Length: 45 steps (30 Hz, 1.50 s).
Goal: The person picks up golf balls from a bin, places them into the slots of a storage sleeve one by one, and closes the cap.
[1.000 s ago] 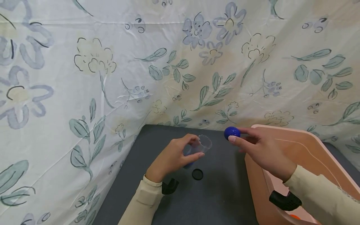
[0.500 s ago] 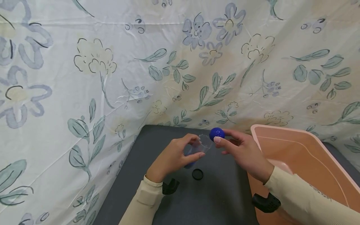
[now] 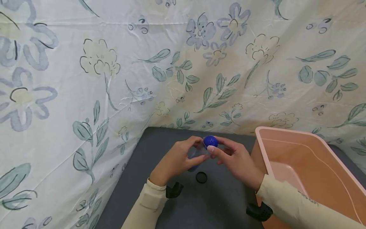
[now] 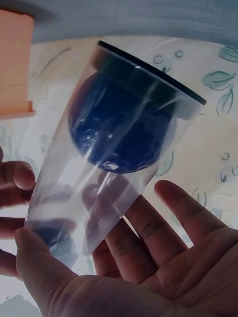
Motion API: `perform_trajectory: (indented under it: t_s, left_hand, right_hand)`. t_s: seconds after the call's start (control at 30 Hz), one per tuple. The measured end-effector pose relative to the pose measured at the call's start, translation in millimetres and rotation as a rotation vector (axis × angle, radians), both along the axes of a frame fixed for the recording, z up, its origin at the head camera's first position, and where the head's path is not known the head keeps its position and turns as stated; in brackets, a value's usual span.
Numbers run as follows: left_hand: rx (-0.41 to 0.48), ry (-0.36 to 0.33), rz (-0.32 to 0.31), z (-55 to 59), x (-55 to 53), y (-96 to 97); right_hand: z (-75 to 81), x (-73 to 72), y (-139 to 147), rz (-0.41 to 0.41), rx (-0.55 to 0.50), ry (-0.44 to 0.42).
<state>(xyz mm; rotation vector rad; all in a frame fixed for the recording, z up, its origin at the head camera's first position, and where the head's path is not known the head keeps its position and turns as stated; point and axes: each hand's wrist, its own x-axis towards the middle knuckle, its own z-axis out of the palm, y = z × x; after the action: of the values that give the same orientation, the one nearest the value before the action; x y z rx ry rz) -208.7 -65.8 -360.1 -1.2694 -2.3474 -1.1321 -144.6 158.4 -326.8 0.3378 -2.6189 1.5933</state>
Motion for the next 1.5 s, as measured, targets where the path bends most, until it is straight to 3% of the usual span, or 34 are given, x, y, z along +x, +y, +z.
perform_trajectory:
  t_s: [0.23, 0.37, 0.6, 0.8, 1.03, 1.2, 1.33, 1.4, 1.43, 1.5]
  left_hand:
    - [-0.029, -0.047, 0.022, -0.4, 0.2, -0.1]
    - [-0.037, -0.047, 0.028, -0.2, -0.5, -0.3]
    - [-0.030, -0.058, 0.018, -2.1, -0.3, -2.8]
    - [-0.044, -0.048, 0.037, -3.3, -0.1, -6.1]
    - [-0.043, -0.052, 0.033, -5.4, -2.3, -7.9]
    - [-0.039, -0.056, 0.031, -6.6, -2.8, -7.7]
    - [-0.037, -0.052, 0.018, -6.8, -2.6, -6.3]
    - [-0.037, -0.053, 0.012, -6.9, -2.4, -5.4]
    - [-0.038, -0.056, 0.011, -6.4, -2.1, -5.0]
    - [-0.042, -0.060, 0.011, -5.9, -1.6, -4.4]
  right_hand:
    - [5.5, 0.3, 12, -0.001, 0.038, 0.012]
    - [16.5, 0.6, 36, -0.057, 0.099, 0.021]
    - [32.4, 3.2, 85, -0.132, 0.208, -0.111]
    - [28.2, 7.7, 117, -0.162, 0.281, -0.062]
    - [13.8, 0.8, 147, -0.169, 0.388, 0.023]
    - [-8.5, -7.7, 174, -0.125, 0.596, -0.018]
    - [-35.2, -8.1, 196, -0.007, 0.736, 0.029]
    - [-48.2, -4.6, 205, 0.072, 0.755, 0.027]
    - [-53.6, -2.3, 208, 0.126, 0.761, -0.005]
    - [-60.7, 1.2, 212, 0.203, 0.727, -0.161]
